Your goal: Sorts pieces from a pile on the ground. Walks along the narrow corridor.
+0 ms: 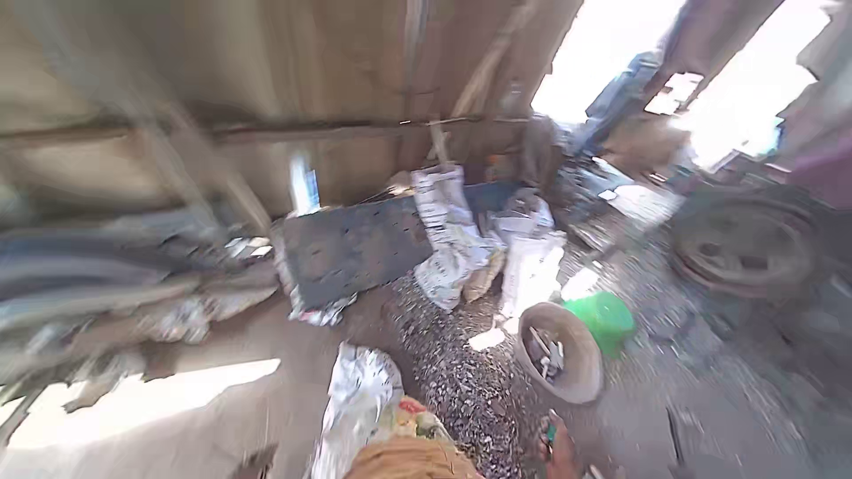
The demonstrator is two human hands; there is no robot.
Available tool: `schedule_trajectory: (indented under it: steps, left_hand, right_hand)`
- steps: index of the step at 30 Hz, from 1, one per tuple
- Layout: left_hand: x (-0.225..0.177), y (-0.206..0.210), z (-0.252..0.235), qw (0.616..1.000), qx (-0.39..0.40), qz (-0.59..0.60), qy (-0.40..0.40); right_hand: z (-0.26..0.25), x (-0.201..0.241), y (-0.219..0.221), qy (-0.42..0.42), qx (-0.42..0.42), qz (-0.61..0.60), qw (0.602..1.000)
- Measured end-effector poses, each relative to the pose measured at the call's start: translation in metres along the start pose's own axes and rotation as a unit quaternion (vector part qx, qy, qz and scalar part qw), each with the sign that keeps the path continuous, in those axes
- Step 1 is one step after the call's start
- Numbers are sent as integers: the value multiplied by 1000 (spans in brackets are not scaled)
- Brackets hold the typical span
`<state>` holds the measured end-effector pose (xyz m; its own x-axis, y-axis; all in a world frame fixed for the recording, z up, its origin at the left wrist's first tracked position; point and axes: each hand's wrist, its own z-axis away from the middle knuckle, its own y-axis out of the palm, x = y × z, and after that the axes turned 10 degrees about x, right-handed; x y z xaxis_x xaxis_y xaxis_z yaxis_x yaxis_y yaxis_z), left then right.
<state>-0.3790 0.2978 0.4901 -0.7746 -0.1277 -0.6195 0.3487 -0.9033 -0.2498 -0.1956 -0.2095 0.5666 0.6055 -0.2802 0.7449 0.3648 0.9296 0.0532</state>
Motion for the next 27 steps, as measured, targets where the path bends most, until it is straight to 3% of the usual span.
schedule_trajectory:
  steps: [3, 5, 9, 12, 19, 24, 27]
  left_hand:
    - [64, -25, 75, 990, -91, 107, -14]
    - [116, -36, 121, 963, -169, 206, -39]
    - [215, -35, 208, 891, -260, 367, -56]
    - [257, -35, 256, 836, -316, 446, -55]
    - [319, -85, 290, 612, -367, 700, 8]
    - [383, -152, 304, 580, -383, 719, -12]
    - [418, -201, 326, 560, -415, 715, -58]
  right_hand:
    - [-15, -21, -1, -2, 99, 119, 988]
    - [-10, -36, 15, 18, 151, 200, 968]
    - [24, -60, 82, 19, 259, 339, 904]
    - [62, -88, 146, 30, 341, 383, 858]
    - [167, -195, 275, 69, 438, 471, 763]
    - [211, -320, 358, 125, 468, 601, 635]
    - [250, -383, 416, 128, 453, 638, 610]
